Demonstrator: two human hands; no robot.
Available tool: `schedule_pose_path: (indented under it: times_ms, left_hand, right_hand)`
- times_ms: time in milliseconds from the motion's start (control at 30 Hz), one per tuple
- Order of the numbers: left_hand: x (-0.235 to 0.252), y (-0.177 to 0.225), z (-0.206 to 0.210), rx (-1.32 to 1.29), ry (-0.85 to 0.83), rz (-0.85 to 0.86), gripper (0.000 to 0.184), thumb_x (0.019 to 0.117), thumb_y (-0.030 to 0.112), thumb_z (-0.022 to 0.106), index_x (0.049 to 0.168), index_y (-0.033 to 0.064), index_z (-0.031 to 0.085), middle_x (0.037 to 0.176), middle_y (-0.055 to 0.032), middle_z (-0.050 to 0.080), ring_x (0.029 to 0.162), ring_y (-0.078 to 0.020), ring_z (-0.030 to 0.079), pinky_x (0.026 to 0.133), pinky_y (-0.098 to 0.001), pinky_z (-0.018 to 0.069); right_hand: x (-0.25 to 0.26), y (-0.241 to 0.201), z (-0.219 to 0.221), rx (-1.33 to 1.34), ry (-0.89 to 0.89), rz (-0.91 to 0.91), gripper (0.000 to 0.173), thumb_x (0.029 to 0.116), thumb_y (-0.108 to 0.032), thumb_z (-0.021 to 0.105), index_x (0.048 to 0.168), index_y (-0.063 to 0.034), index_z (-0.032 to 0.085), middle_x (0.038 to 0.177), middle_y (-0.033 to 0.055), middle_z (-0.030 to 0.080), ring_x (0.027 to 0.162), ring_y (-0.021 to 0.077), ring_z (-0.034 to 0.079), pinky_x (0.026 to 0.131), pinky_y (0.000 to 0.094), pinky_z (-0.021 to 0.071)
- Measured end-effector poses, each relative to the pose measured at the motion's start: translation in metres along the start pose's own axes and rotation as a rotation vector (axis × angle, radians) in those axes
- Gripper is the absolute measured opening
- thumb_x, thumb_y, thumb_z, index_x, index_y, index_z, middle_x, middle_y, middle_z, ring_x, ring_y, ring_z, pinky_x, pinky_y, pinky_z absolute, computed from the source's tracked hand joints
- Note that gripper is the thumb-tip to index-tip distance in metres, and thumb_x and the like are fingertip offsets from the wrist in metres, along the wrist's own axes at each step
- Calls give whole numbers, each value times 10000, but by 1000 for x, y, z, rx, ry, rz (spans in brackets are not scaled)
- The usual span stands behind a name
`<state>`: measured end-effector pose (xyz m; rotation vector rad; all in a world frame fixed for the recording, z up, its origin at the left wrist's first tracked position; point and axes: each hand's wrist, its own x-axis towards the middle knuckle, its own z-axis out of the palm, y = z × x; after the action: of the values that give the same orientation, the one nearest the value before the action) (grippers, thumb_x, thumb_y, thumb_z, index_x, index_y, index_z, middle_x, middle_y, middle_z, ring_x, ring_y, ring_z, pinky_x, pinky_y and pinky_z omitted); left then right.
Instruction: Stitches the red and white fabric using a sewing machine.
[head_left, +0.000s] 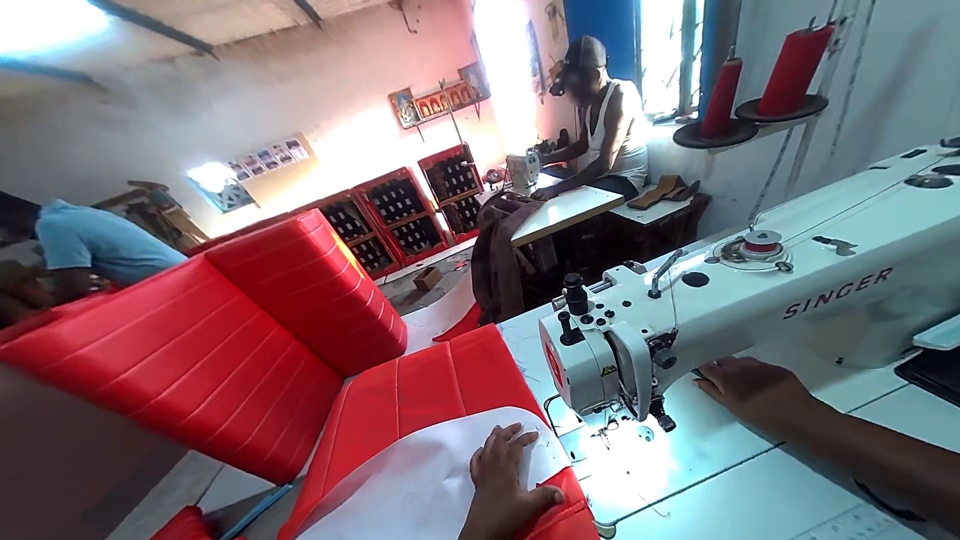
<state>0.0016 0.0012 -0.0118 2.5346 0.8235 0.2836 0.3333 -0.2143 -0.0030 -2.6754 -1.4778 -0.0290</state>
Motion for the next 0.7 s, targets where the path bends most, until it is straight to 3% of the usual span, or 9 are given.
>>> schedule_pose_path:
  times_ms: [67,133,267,333,433,500,567,633,700]
  left_hand:
    - [0,1,-5,24,-74,-26,1075,622,809,703,1450,136,577,1599,-137,416,1542,-407,209,1170,-710,97]
    - [0,-2,-6,8,-93,-23,1050,631,784,723,1437,126,585,1596,-146,418,1544,-417,198,1172,-713,90]
    - [0,-6,-5,-91,-56,7,560,817,549,704,1226,168,735,1536,-150,493,1530,-423,236,1165,-723,88]
    - [-1,-8,-4,-128,-11,39,365,890,423,659,1101,153,786,1471,-143,562,1509,-431,281,1158,-723,115]
    - [-1,-12,-4,-155,51,46,328,940,313,571,1015,69,777,1370,-136,642,1474,-423,357,1159,-703,166]
    - [-1,-15,-4,-256,80,-7,370,958,249,501,1109,-15,711,1356,-180,634,1457,-370,398,1196,-627,190]
    - [-2,-16,-4,-467,125,-83,383,948,160,459,1207,-53,645,1347,-187,622,1346,-235,519,1168,-471,334]
    - [-2,-13,-6,-667,172,-96,333,929,72,442,1178,-53,625,1182,-121,669,1071,-100,645,942,-295,527]
    - [-4,-13,-7,-764,166,-102,353,901,43,441,1173,-80,629,1244,-166,647,1088,-109,648,932,-280,537]
  right_hand:
    - [-1,-7,0,36,59,10,458,1030,-436,589,1202,-23,686,1183,223,683,1184,435,613,901,596,501]
    - [-11,-22,9,71,232,-102,435,996,-418,643,1123,-8,716,1119,237,707,1127,452,650,865,619,518]
    - [-45,-75,17,242,244,-462,341,1045,-284,532,1107,-7,721,1085,202,721,1075,396,690,897,561,552]
    - [-54,-100,26,296,170,-619,380,1080,-300,466,1235,-34,689,1206,163,713,1139,355,680,952,526,543]
    - [-52,-129,35,395,153,-723,354,1083,-239,473,1305,-37,659,1307,154,687,1163,334,686,968,484,549]
    - [-45,-145,35,485,162,-718,300,1063,-123,483,1280,-17,661,1264,170,699,1133,329,701,954,461,563]
    - [-35,-160,27,563,112,-664,296,1035,-19,461,1272,8,638,1223,189,695,1121,321,695,966,430,558]
    - [-26,-173,9,621,-90,-562,375,1024,51,415,1368,37,563,1291,243,631,1192,365,643,1017,445,521]
    - [-19,-186,1,642,-205,-477,458,994,95,413,1438,30,504,1345,258,583,1262,383,586,1072,453,478]
